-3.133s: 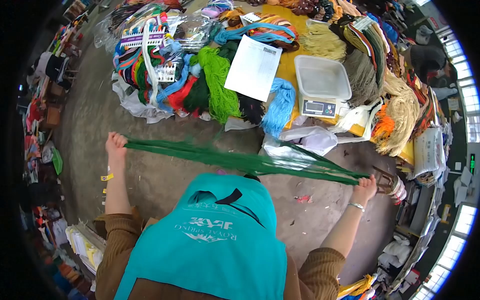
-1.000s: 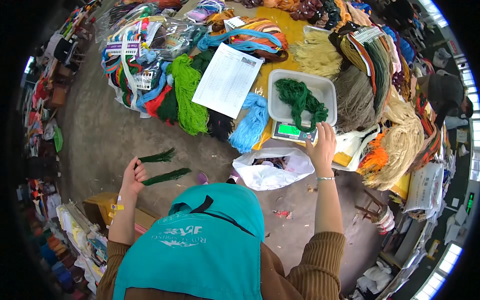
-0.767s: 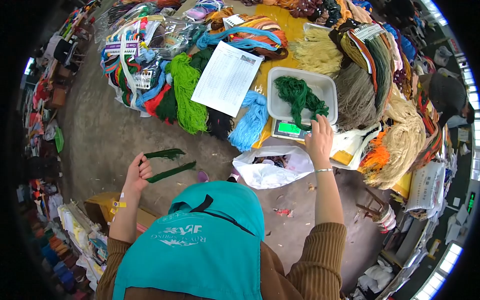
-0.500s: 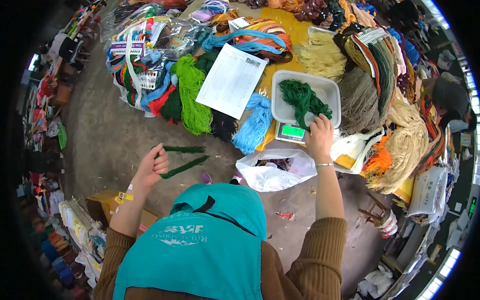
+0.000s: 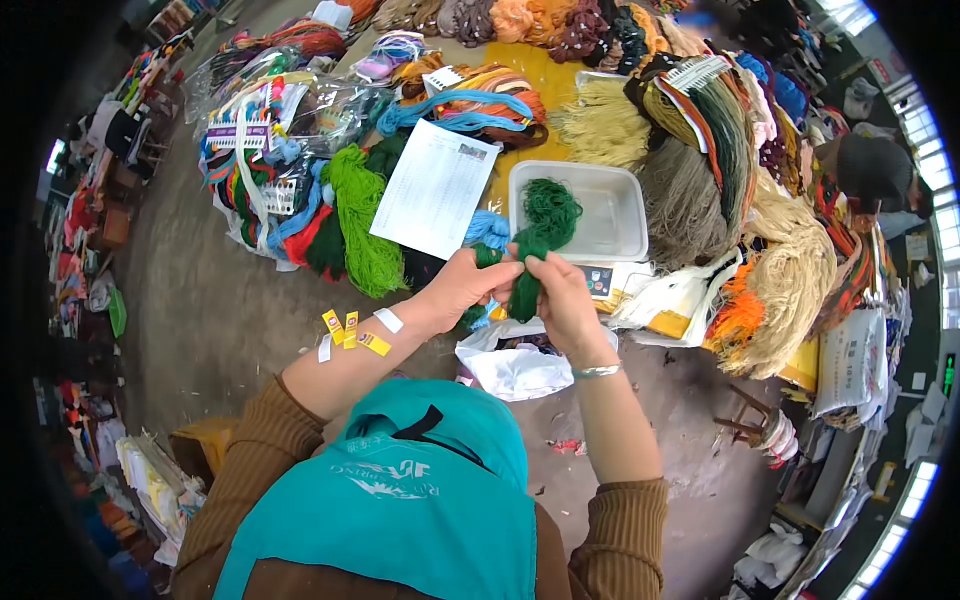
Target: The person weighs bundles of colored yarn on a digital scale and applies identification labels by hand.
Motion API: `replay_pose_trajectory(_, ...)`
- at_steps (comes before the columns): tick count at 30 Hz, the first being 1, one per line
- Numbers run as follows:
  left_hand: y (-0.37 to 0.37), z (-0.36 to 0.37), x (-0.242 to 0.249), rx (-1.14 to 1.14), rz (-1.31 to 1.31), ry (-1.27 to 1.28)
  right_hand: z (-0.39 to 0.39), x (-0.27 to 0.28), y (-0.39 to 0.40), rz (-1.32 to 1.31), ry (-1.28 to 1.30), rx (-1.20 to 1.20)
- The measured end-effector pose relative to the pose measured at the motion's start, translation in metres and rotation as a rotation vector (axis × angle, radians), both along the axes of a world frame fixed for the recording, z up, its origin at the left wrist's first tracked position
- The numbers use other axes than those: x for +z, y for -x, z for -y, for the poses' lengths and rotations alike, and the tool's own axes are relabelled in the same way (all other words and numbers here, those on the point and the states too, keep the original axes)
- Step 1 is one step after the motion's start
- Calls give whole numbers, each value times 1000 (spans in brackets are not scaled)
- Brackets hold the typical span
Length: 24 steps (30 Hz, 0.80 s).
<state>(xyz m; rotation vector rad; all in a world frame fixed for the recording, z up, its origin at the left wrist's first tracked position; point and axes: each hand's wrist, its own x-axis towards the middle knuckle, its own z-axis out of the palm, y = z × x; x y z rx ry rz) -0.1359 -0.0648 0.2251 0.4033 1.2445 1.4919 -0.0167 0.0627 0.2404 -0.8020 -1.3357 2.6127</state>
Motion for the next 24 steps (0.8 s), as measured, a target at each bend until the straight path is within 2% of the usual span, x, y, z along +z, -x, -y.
replay_pose_trajectory(6, -6, -10, 2, 94, 3, 20, 2, -6, -8, 52, -99, -52)
replay_pose_trajectory(8, -5, -11, 1, 156, -186, 81, 0, -13, -10, -43, -8, -106)
replay_pose_trajectory(9, -4, -11, -2, 154, -192, 79, -2, -11, -11, -94, 84, -139)
replay_pose_trajectory(11, -2, -11, -1, 194, -135, -18, 2, -8, -12, -85, 97, -163)
replay_pose_trajectory(12, -3, -9, 2, 201, -269, 36, 4, -7, -11, -68, 111, -181)
replay_pose_trajectory(13, -3, -9, 3, 198, -273, 36, 6, -11, -10, -28, 23, -180)
replay_pose_trajectory(14, -3, -8, 3, 161, -533, 61, 7, -20, -9, -30, 25, -181)
replay_pose_trajectory(15, -3, -8, 2, 119, -794, 86, 8, -30, -7, -26, -133, -221)
replay_pose_trajectory(16, -4, -9, -1, 170, -863, 53, 8, -38, -6, -21, -293, -260)
replay_pose_trajectory(17, -4, -8, -3, 169, -865, 53, 11, -34, -3, -11, -291, -325)
replay_pose_trajectory(18, -3, -8, -5, 185, -810, 89, 11, -31, -2, -14, -290, -325)
replay_pose_trajectory(19, -2, -7, -7, 200, -754, 126, 11, -29, 0, -64, -121, -370)
replay_pose_trajectory(21, 1, -9, -12, 283, -67, 28, 7, -32, 0, -169, 195, -431)
replay_pose_trajectory(22, 4, -8, -14, 273, 92, -18, 6, -34, -1, -169, 196, -431)
replay_pose_trajectory(23, 6, -8, -14, 273, 91, -17, 6, -35, -2, -186, 272, -422)
replay_pose_trajectory(24, 7, -7, -15, 233, 267, -44, 5, -35, -3, -202, 349, -413)
